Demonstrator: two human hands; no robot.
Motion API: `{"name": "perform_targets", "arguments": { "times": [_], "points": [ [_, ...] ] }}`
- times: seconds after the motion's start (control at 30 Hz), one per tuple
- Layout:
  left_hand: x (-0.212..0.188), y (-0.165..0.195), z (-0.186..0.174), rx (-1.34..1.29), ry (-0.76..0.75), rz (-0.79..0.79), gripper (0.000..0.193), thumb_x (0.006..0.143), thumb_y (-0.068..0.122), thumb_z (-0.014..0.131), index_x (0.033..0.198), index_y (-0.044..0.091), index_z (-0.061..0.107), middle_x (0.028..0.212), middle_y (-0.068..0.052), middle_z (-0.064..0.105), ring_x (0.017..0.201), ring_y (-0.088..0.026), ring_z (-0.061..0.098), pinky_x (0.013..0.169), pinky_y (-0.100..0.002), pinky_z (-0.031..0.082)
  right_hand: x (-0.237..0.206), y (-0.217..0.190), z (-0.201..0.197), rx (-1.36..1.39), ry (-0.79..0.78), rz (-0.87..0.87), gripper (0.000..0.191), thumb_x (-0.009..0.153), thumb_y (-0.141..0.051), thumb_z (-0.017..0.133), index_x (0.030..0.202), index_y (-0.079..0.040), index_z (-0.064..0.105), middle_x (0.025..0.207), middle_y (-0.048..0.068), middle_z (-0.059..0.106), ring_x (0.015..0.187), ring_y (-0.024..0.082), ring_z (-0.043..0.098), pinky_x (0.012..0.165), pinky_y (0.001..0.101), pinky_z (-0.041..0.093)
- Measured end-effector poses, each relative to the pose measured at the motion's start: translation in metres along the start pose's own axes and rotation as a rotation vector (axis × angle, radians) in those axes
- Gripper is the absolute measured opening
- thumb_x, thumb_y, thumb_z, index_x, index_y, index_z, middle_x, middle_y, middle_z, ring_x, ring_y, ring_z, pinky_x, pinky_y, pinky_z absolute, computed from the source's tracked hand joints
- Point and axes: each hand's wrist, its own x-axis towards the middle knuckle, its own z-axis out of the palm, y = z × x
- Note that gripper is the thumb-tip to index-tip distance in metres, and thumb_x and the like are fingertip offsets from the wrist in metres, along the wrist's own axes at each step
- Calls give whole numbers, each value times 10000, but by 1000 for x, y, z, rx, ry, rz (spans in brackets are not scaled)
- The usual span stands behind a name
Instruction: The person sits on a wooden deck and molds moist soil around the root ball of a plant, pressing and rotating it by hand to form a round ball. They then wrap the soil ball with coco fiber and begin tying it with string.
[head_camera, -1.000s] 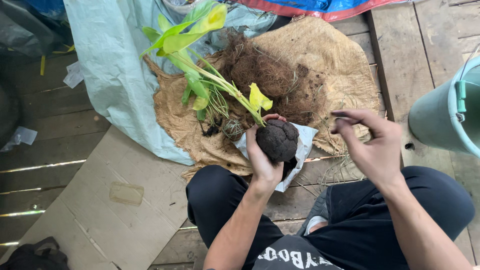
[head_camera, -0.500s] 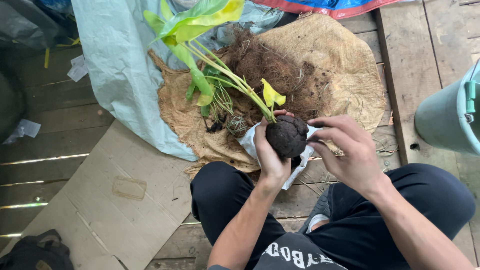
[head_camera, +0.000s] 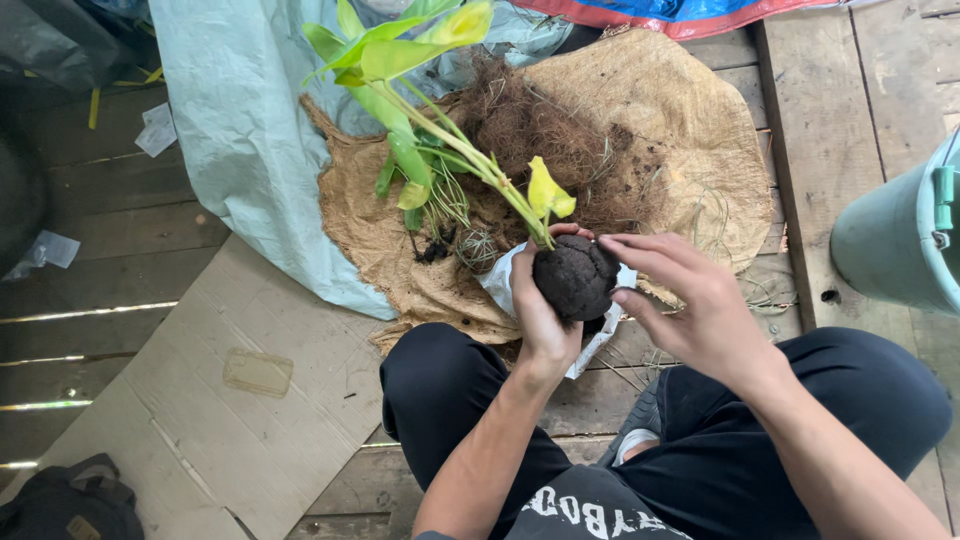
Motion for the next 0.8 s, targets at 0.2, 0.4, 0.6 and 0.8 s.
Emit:
{"name": "perform_targets", "arguments": {
  "times": [0.2,0.4,0.6,0.8],
  "points": [
    [1,6,-5,-10,15,-13,408,1077,339,401,1108,1,627,1064,-128,686,1017,-223,681,944,-358,557,2,-3,5,20,-22,17,583,796,-128,806,1356,-81,650,1384,158,617,1255,317,616,1006,417,516],
    [-1,5,-4,-13,-3,-32,401,1092,325,398,1122,-2,628,1074,-129,684,1017,-220,674,945,-356,549,-1,0,7,14,11,-53,596,794,-135,818,1362,-82,643,1396,134,625,1271,313,626,1051,431,513],
    [0,10,-6,15,6,7,407,1059,319,374,1087,-4,619,1050,-138,690,1002,-237,680,943,-370,556,-4,-4,16,-66,15,-152,701,727,-169,858,1367,-30,606,1367,180,610,1235,367,603,1029,460,493],
    [-5,7,-8,12,12,47,401,1050,328,398,1099,-1,622,1072,-141,679,1024,-244,667,963,-383,545,-5,-1,20,-22,46,-164,727,721,-144,861,1392,-45,598,1417,158,594,1286,349,592,1061,467,494]
  ]
}}
